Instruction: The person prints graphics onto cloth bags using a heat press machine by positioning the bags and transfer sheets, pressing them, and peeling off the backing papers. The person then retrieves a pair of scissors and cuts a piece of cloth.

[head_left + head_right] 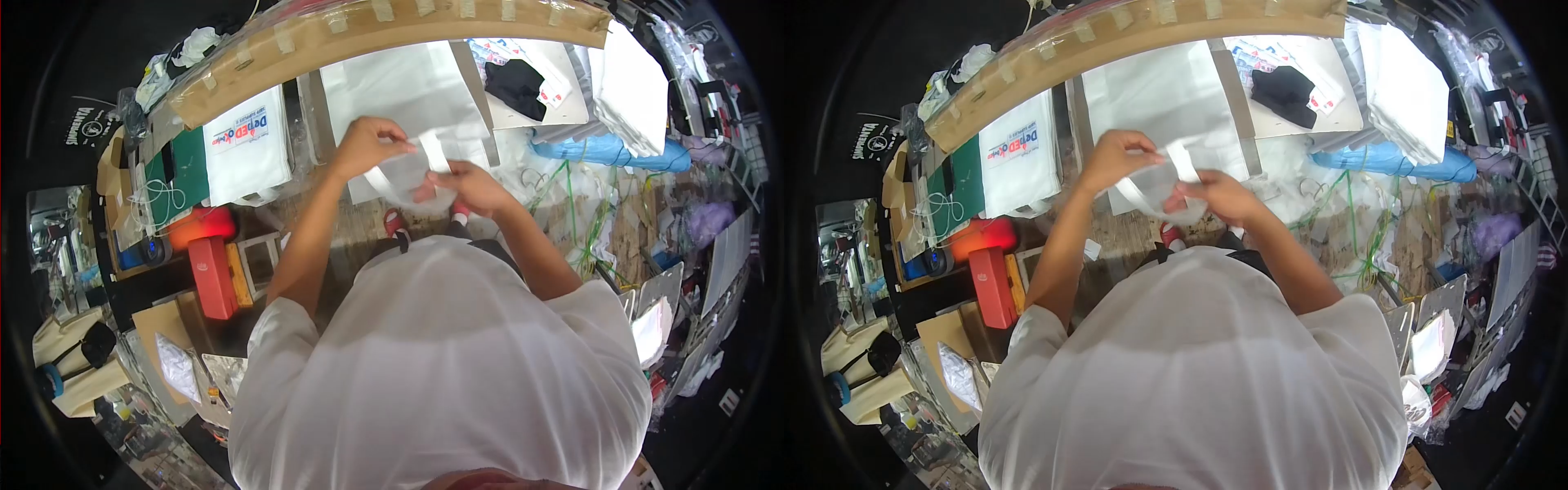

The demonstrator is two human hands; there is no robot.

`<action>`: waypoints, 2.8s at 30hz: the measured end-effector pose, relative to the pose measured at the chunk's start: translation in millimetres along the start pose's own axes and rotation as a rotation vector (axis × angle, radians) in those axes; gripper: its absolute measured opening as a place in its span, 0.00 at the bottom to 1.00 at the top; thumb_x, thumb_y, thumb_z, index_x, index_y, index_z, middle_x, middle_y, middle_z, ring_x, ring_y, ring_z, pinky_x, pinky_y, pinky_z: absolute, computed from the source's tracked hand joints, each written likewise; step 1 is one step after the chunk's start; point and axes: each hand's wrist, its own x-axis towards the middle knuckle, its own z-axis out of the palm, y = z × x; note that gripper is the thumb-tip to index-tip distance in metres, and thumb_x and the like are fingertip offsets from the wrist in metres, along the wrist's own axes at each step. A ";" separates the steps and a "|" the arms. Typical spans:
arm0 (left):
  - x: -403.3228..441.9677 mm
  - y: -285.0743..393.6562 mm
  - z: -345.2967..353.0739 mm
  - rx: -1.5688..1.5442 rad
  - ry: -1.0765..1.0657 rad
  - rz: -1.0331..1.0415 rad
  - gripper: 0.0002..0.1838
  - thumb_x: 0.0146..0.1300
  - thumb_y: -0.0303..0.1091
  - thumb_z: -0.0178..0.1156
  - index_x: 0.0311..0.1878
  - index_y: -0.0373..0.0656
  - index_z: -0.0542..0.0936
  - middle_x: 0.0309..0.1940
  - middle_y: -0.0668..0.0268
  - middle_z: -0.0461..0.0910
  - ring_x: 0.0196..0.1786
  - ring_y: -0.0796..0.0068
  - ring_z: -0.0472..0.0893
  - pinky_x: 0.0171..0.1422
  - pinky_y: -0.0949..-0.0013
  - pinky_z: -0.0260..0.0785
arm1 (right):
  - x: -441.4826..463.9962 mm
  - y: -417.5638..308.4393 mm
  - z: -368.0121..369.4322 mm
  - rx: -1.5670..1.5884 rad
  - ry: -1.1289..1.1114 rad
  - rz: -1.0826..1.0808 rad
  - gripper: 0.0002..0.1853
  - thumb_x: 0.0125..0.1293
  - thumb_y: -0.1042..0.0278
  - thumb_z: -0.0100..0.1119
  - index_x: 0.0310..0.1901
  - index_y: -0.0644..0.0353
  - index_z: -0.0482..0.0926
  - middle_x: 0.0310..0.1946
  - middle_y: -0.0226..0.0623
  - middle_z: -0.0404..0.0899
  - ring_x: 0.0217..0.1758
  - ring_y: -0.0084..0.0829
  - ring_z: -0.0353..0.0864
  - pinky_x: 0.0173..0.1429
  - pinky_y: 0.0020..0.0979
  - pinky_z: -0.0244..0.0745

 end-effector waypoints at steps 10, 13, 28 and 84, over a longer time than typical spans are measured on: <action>-77.7 -102.5 2.8 0.065 0.754 -0.159 0.19 0.61 0.46 0.71 0.34 0.35 0.84 0.27 0.60 0.84 0.31 0.72 0.83 0.40 0.69 0.74 | 1.0 125.3 -121.7 -1.095 0.130 0.084 0.15 0.64 0.68 0.58 0.49 0.67 0.80 0.35 0.44 0.86 0.38 0.30 0.85 0.42 0.31 0.79; -113.6 -108.2 1.4 0.210 0.669 -0.562 0.25 0.58 0.49 0.73 0.31 0.31 0.82 0.24 0.61 0.83 0.28 0.73 0.81 0.35 0.69 0.75 | -22.3 81.5 -141.7 -0.621 0.682 0.082 0.17 0.65 0.63 0.59 0.48 0.67 0.81 0.35 0.48 0.85 0.30 0.34 0.86 0.36 0.34 0.80; -107.2 -127.0 31.5 -0.100 0.704 -0.606 0.27 0.54 0.50 0.75 0.33 0.29 0.83 0.23 0.67 0.81 0.23 0.74 0.77 0.31 0.67 0.75 | 29.0 48.5 -106.0 -0.325 0.459 -0.033 0.18 0.67 0.68 0.65 0.50 0.75 0.77 0.38 0.44 0.83 0.32 0.32 0.87 0.34 0.27 0.83; -78.1 -120.0 17.6 0.088 0.740 -0.486 0.20 0.49 0.40 0.77 0.35 0.32 0.85 0.30 0.59 0.85 0.34 0.69 0.82 0.43 0.66 0.73 | 31.2 29.2 -104.8 -0.711 0.621 -0.088 0.16 0.63 0.62 0.66 0.37 0.72 0.80 0.25 0.45 0.83 0.23 0.32 0.85 0.30 0.34 0.77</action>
